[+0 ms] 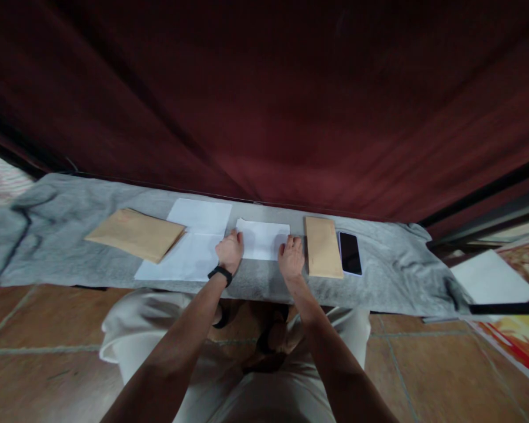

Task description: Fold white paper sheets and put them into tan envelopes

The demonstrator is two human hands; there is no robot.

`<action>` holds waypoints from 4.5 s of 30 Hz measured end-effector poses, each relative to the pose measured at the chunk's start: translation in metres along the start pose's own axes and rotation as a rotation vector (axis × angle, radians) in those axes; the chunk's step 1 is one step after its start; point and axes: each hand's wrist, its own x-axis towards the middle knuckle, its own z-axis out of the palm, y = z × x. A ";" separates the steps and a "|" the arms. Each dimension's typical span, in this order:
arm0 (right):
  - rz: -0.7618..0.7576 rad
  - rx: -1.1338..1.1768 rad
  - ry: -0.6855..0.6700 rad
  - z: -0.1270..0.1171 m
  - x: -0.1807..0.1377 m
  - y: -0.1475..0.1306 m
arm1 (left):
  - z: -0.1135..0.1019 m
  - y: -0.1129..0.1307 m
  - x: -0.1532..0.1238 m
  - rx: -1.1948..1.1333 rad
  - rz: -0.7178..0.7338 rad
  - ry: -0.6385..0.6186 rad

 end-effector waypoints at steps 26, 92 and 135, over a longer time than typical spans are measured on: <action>-0.284 0.011 -0.069 0.031 -0.018 -0.003 | 0.002 0.003 -0.011 0.030 0.006 0.057; -0.293 -0.001 0.057 0.047 0.015 0.021 | 0.048 0.048 -0.007 -0.079 0.390 0.038; -0.212 0.059 0.061 0.044 0.012 0.012 | 0.041 -0.014 -0.017 -0.152 0.337 0.187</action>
